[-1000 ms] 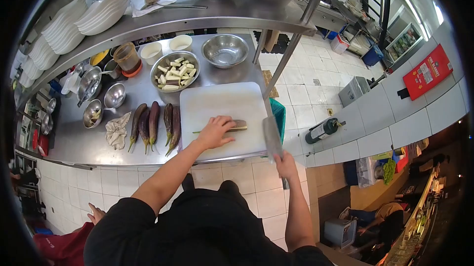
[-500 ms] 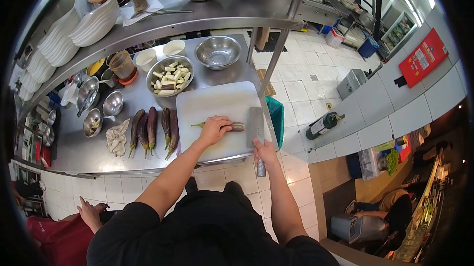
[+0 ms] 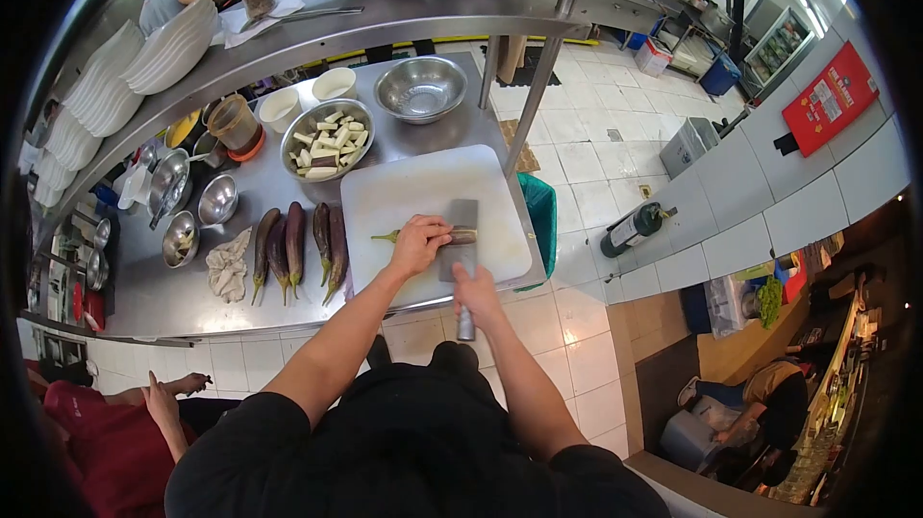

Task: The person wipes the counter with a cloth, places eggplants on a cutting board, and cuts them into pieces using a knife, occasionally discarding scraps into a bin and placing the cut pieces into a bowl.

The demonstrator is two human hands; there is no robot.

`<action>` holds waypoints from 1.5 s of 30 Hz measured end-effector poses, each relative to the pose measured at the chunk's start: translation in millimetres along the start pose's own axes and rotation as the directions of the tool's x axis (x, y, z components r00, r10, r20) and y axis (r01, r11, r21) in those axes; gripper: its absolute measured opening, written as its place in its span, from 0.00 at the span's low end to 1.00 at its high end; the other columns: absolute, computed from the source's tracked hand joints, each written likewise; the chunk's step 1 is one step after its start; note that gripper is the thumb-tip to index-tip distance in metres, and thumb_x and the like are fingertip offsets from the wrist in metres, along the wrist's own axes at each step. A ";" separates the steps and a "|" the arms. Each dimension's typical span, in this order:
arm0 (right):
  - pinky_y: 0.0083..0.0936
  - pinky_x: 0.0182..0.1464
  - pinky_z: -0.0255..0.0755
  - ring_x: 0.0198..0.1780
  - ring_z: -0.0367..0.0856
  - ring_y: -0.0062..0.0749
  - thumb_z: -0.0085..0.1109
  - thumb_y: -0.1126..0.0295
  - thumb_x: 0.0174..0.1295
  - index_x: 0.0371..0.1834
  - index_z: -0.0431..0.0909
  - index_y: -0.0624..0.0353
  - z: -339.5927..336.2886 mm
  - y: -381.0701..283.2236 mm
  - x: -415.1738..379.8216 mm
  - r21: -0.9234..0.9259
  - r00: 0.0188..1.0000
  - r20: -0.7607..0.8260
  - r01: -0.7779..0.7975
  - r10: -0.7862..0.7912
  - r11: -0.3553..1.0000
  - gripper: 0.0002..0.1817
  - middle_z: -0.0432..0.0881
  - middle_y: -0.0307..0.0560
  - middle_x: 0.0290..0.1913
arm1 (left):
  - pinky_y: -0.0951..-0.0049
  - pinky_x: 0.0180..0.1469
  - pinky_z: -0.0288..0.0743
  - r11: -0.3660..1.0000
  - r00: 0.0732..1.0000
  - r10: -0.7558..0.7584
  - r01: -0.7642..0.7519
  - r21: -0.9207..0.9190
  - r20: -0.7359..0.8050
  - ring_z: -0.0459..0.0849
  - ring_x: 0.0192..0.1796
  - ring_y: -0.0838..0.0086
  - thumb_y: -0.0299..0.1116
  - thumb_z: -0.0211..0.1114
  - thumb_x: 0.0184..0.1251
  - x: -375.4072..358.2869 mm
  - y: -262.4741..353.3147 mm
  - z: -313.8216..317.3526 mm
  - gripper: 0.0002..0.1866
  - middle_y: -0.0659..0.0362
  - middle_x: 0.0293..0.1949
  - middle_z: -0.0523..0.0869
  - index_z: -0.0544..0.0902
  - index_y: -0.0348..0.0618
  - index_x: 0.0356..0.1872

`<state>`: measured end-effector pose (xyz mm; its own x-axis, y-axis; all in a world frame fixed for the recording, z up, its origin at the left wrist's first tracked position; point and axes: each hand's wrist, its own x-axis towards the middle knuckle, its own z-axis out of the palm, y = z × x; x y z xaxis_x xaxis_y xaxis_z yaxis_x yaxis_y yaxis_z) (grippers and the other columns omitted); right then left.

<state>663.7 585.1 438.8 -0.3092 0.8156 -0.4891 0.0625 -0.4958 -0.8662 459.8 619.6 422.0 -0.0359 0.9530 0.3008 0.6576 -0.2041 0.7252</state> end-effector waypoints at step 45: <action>0.61 0.49 0.86 0.46 0.94 0.69 0.49 0.72 0.77 0.58 0.71 0.65 18.7 -95.9 -67.6 -0.987 0.979 0.090 0.112 -0.182 0.115 0.12 0.92 0.71 0.43 | 0.47 0.72 0.71 0.958 0.966 -0.031 -0.045 0.284 0.258 0.76 0.74 0.54 0.38 0.75 0.65 10.7 6.9 -48.2 0.26 0.53 0.70 0.79 0.84 0.48 0.64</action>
<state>660.8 571.9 556.8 -0.3992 0.8622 -0.3119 0.9093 0.3285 -0.2556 427.7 617.6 460.1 0.1391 0.9844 0.1078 0.8452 -0.1747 0.5051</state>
